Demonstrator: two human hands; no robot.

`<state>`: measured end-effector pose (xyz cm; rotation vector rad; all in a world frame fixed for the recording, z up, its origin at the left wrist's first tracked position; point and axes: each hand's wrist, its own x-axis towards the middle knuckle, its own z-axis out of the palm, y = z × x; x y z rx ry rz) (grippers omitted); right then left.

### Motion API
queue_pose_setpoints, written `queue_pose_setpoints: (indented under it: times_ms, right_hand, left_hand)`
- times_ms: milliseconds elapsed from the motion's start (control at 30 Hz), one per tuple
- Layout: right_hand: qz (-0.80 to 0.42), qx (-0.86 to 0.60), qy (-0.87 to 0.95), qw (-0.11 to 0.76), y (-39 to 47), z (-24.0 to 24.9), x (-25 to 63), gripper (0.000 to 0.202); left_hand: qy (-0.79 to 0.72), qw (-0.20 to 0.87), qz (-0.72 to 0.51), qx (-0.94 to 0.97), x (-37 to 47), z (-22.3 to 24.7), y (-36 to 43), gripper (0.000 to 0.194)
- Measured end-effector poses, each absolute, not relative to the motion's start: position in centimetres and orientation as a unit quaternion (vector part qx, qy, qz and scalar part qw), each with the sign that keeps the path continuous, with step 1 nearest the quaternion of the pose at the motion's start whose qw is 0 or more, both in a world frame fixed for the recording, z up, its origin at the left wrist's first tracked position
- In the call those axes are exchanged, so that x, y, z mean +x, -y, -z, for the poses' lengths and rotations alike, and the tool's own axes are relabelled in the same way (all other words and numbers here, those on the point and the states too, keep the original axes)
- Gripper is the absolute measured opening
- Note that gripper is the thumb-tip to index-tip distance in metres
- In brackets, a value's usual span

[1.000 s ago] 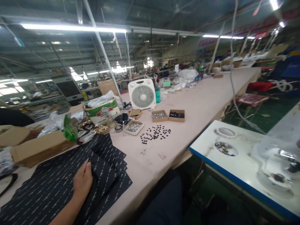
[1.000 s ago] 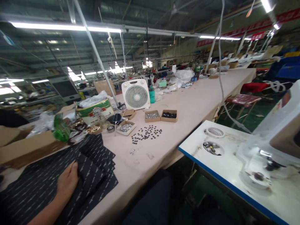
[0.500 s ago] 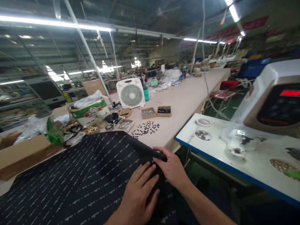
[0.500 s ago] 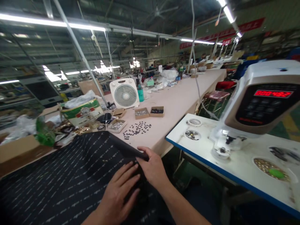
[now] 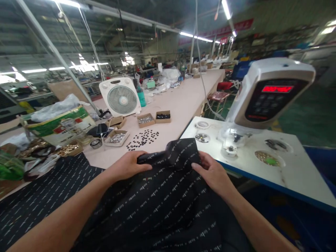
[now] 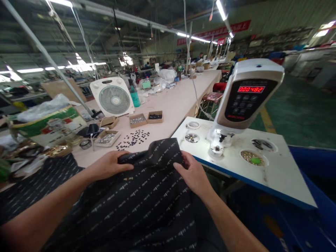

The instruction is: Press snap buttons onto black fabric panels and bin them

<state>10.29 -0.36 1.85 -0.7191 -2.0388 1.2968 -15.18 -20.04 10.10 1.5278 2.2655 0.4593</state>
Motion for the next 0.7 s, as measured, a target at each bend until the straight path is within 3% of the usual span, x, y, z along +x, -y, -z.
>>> queue_pose_setpoints:
  times_ms: [33,100,200,267,400,433,567,700]
  right_hand:
    - [-0.401,-0.282,0.799,0.348,0.5,-2.6,10.8,0.065]
    - [-0.234,-0.259,0.846,0.404,1.4,-4.6,11.1,0.080]
    - [-0.144,-0.122,0.920,0.343,3.1,-6.8,9.5,0.098]
    - [-0.166,-0.060,0.948,0.264,3.6,-6.8,7.6,0.091]
    - [-0.287,-0.076,0.945,0.134,3.4,-4.9,4.9,0.013]
    - [-0.322,-0.081,0.935,0.128,3.3,-4.6,4.7,0.007]
    - [-0.458,-0.065,0.881,0.104,3.3,-4.5,4.9,0.010]
    - [-0.483,-0.059,0.872,0.056,3.4,-5.0,5.4,0.012]
  left_hand:
    - [-0.792,0.215,-0.155,0.551,-14.8,-9.8,19.4,0.035]
    - [-0.771,0.239,-0.160,0.569,-13.8,-9.3,18.4,0.030]
    - [-0.738,0.264,-0.206,0.585,-12.3,-9.2,17.4,0.028]
    - [-0.729,0.267,-0.229,0.587,-11.7,-9.6,17.1,0.032]
    - [-0.742,0.290,-0.215,0.565,-11.4,-9.9,18.0,0.038]
    - [-0.741,0.314,-0.202,0.559,-11.4,-9.8,18.4,0.037]
    - [-0.702,0.434,-0.134,0.549,-11.6,-9.1,20.0,0.031]
    - [-0.729,0.357,-0.089,0.578,-12.1,-8.3,20.4,0.012]
